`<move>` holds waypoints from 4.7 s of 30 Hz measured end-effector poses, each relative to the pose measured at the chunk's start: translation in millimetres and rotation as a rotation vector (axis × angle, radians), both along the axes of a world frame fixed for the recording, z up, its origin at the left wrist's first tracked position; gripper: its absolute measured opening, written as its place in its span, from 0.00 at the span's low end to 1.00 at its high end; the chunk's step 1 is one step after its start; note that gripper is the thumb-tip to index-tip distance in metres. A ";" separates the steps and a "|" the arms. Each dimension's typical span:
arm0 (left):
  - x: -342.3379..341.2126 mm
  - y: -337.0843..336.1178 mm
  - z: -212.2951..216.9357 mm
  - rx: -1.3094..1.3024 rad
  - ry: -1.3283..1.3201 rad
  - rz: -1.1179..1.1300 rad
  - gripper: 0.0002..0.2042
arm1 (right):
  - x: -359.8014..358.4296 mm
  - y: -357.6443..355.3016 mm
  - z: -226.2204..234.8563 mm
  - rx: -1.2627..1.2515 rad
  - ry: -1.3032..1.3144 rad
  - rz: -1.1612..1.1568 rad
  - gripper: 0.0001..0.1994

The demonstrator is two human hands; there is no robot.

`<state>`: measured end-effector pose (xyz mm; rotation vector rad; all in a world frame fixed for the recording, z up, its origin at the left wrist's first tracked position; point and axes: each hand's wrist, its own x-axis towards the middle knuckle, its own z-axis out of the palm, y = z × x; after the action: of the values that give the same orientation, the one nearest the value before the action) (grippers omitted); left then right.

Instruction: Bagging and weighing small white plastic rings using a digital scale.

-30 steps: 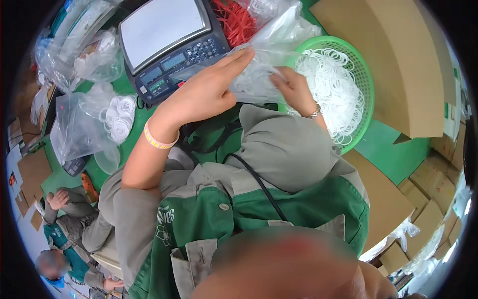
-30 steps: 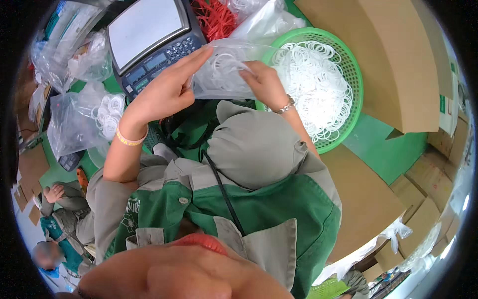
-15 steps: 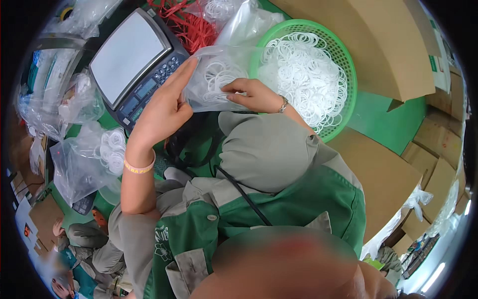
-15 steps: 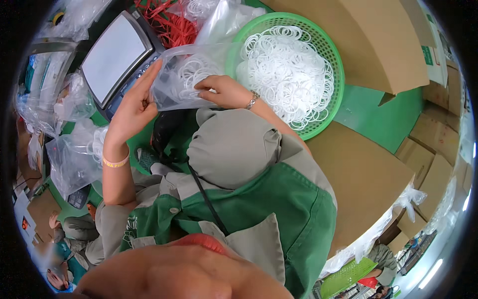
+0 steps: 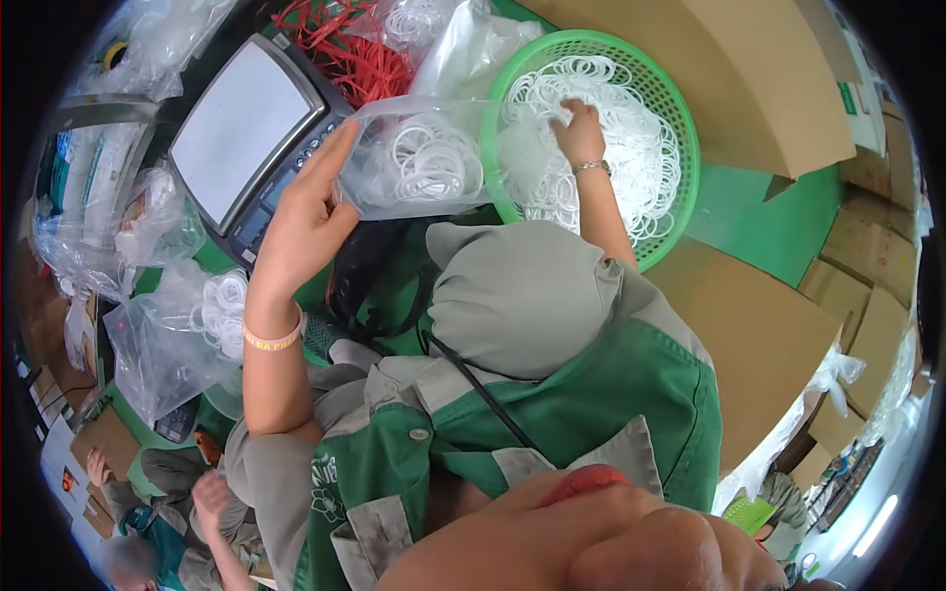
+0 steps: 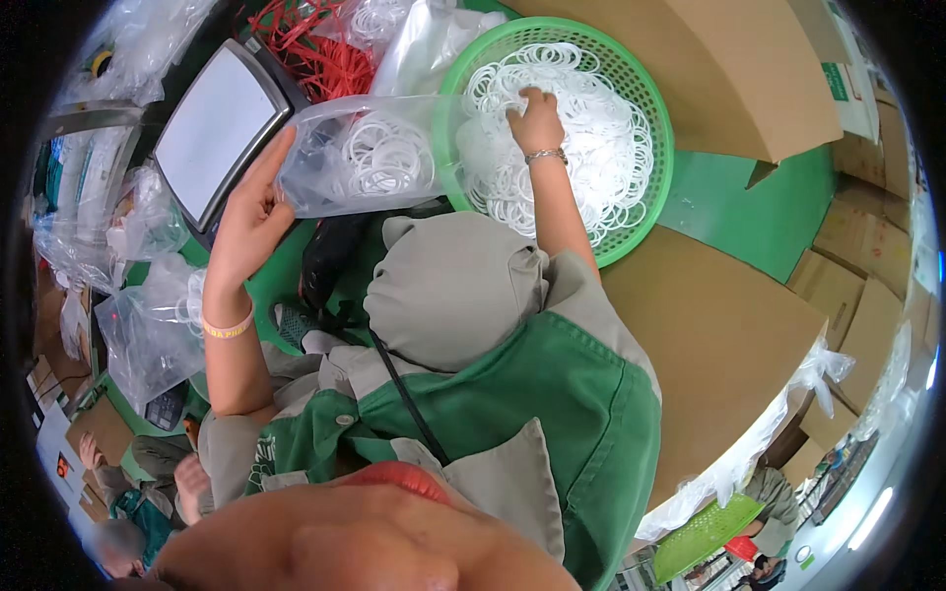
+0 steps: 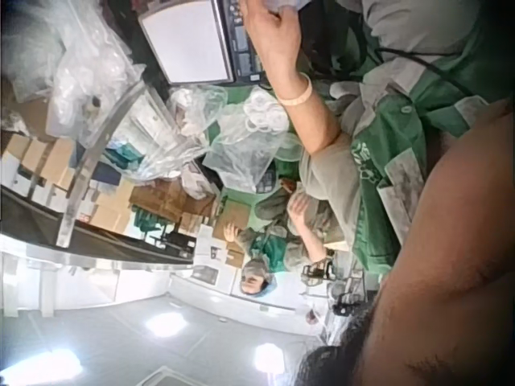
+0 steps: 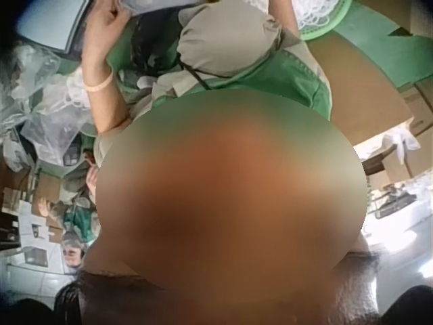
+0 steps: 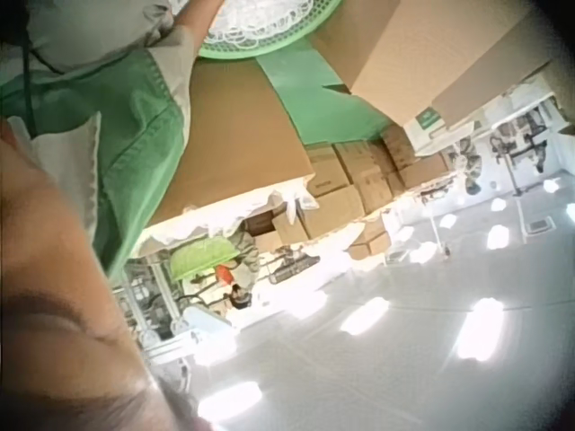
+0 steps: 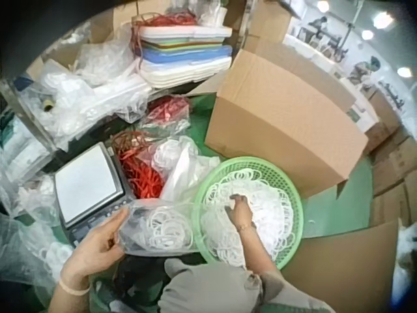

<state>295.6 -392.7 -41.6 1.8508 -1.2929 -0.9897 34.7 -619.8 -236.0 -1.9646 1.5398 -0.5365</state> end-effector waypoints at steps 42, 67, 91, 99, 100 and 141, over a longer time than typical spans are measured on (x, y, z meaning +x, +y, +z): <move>279.2 207.5 -161.2 0.506 -0.523 1.019 0.17 | 99.9 85.6 191.4 0.502 -0.494 0.611 0.07; 367.7 138.8 -201.2 0.595 -0.603 0.976 0.14 | 116.0 73.6 168.2 0.539 -0.265 0.508 0.06; 121.9 79.8 -102.4 -0.525 0.810 1.135 0.19 | 282.5 33.5 198.8 -0.218 -0.382 1.054 0.55; 99.7 76.1 -68.6 -0.514 0.758 0.973 0.15 | 311.8 12.0 159.8 -0.347 -0.169 0.816 0.34; 93.0 70.9 -60.5 -0.492 0.731 0.946 0.14 | 297.5 16.1 172.6 -0.203 -0.113 0.827 0.27; 62.6 42.1 -47.7 -0.359 0.625 0.671 0.12 | 139.6 -32.2 211.2 0.076 -1.018 0.083 0.10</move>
<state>358.2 -350.7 -89.3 1.3732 -0.3892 -0.7936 174.3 -651.9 -24.7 -1.3074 0.7981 -1.1778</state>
